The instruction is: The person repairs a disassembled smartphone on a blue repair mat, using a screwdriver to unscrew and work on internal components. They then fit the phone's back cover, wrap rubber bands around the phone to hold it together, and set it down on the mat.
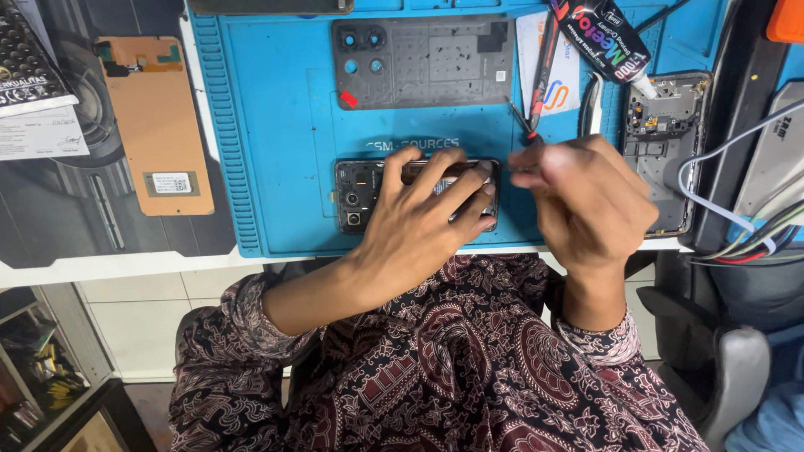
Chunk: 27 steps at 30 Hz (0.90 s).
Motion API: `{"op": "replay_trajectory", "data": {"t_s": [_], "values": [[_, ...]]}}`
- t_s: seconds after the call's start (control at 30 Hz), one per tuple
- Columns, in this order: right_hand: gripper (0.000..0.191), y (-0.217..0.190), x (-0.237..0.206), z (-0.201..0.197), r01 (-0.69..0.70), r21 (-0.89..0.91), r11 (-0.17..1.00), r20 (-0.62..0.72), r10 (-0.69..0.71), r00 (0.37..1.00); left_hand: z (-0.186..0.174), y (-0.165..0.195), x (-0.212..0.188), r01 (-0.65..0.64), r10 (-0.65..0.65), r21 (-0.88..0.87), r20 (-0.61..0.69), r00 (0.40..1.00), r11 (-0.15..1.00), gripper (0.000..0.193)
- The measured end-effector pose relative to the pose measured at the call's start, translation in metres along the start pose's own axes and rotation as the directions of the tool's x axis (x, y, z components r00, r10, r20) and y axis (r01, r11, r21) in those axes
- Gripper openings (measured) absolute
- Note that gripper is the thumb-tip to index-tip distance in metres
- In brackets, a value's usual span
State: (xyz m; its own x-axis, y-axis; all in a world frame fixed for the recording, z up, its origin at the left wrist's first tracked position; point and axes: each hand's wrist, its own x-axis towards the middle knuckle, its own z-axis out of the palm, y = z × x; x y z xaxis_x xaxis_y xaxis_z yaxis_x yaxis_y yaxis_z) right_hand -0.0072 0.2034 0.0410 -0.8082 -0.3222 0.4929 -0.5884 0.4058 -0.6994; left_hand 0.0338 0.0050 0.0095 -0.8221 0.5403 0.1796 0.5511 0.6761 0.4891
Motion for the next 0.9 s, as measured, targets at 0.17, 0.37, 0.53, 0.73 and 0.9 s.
{"op": "replay_trajectory", "data": {"t_s": [0.17,0.37,0.53,0.73,0.9], "values": [[0.039,0.002,-0.001,-0.001,0.009,-0.135,0.991,-0.079,-0.02,0.997,0.003,0.0,-0.002,0.004,-0.005,-0.023,-0.04,0.999,1.0,0.038],[0.03,0.004,-0.002,0.003,-0.004,-0.011,1.0,-0.137,0.002,0.991,0.008,0.001,-0.003,0.015,-0.017,-0.03,-0.069,0.997,0.999,0.034],[0.018,0.007,0.005,0.003,-0.016,-0.02,1.0,-0.094,0.014,0.995,0.009,0.0,-0.002,0.058,-0.069,-0.114,-0.1,0.993,0.992,0.03],[0.028,0.007,0.005,0.002,-0.055,-0.057,0.997,-0.175,0.044,0.984,0.01,0.003,-0.002,0.085,-0.1,-0.147,-0.096,0.99,0.985,0.03],[0.023,0.013,0.002,0.003,-0.074,-0.043,0.996,-0.143,0.067,0.987,0.012,0.002,-0.003,0.089,-0.104,-0.137,-0.108,0.989,0.987,0.032]]}}
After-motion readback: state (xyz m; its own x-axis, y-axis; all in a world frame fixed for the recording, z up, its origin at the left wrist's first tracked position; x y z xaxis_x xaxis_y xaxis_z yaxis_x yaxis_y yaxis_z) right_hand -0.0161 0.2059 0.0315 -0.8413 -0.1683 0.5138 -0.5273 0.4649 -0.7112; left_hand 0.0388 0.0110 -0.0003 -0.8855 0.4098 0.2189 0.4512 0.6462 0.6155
